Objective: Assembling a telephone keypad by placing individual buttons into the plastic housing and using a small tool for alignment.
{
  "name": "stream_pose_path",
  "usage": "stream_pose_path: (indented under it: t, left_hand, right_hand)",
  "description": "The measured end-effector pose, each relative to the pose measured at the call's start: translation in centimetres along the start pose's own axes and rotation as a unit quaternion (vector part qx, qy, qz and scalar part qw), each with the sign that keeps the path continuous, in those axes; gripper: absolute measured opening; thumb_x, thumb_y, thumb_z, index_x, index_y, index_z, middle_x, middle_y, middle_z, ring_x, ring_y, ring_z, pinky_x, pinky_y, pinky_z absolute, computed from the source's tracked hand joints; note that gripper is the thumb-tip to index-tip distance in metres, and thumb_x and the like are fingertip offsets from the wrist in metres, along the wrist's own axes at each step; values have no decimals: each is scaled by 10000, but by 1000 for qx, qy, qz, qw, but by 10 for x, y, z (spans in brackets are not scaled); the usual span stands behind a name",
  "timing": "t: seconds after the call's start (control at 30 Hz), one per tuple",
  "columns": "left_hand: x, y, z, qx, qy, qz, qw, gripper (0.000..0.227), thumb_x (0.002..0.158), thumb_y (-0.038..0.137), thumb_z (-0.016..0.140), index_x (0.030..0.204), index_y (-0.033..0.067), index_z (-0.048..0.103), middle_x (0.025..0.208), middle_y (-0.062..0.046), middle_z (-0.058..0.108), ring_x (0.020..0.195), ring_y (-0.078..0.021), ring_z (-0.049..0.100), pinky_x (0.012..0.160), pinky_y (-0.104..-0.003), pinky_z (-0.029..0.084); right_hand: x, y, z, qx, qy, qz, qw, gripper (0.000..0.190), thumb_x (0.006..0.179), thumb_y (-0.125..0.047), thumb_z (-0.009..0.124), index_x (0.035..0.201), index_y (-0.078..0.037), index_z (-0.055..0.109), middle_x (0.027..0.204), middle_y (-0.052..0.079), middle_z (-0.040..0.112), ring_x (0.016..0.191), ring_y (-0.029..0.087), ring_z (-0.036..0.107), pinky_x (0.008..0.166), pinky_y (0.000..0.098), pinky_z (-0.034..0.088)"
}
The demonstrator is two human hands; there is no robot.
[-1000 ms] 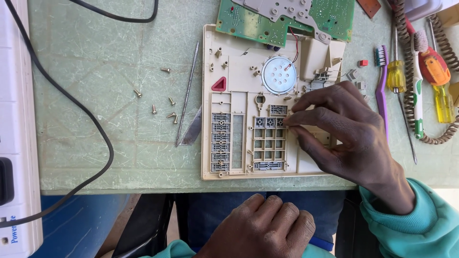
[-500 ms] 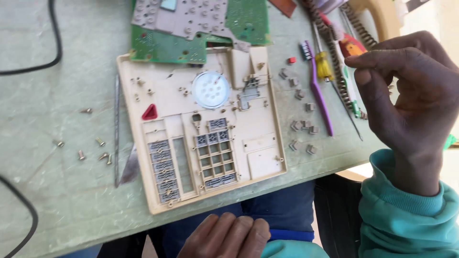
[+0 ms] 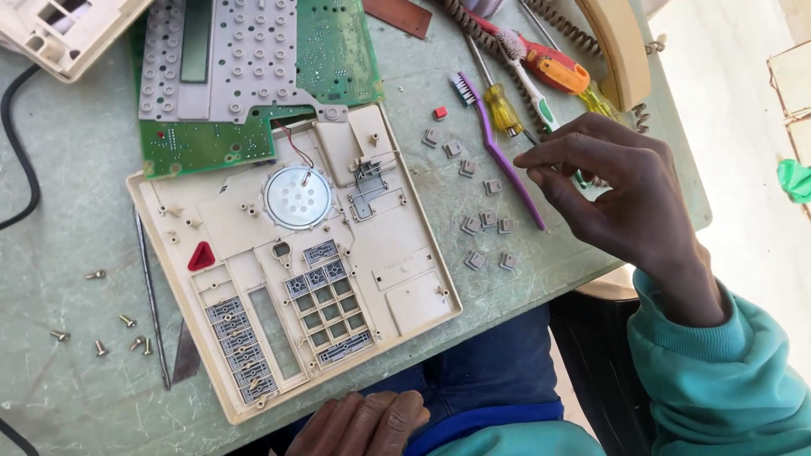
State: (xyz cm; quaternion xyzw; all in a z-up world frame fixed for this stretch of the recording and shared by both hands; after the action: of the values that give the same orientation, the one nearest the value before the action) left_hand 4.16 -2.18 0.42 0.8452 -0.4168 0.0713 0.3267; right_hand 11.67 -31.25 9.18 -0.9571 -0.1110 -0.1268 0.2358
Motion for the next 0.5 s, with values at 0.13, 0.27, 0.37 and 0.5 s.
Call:
stream_pose_path:
  t: [0.13,0.27,0.37,0.5]
  left_hand:
    - [11,2,-6,8,1,1,1000,173,945,348,789,989,216,687,839,61,708,682,-124,644,623,-329,532]
    - [18,9,-12,4,32,-15,999,145,943,281,799,888,201,691,730,49,658,596,-127,583,567,-311,504]
    - [19,6,-12,-7,42,14,999,133,959,245,794,923,164,697,727,15,655,606,-134,596,550,-314,513]
    - [20,6,-18,-11,12,35,999,92,1009,205,750,969,154,683,730,21,590,632,-136,562,586,-322,501]
  right_hand:
    - [8,-4,8,4,3,15,1000,153,1013,-67,703,1132,20,744,1041,175,696,919,277,696,792,356,597]
    - [27,-8,28,-45,16,12,999,191,1038,-170,743,1160,-23,742,1011,138,699,796,228,642,683,350,516]
    - [35,-10,46,-85,3,17,996,292,1019,-268,761,1165,-19,721,1016,137,684,797,251,647,643,381,506]
    - [39,-6,59,-118,-3,42,992,202,996,-162,807,1130,-43,713,978,125,670,782,241,607,622,375,487]
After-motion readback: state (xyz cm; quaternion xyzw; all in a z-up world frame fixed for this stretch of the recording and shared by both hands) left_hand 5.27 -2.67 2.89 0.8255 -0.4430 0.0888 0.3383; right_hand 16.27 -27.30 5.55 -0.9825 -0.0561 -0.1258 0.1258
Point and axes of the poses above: each hand's wrist, its own x-axis towards the middle knuckle, its own z-axis out of the palm, y = z × x, the point moved 6 cm from there along x, towards the middle knuckle
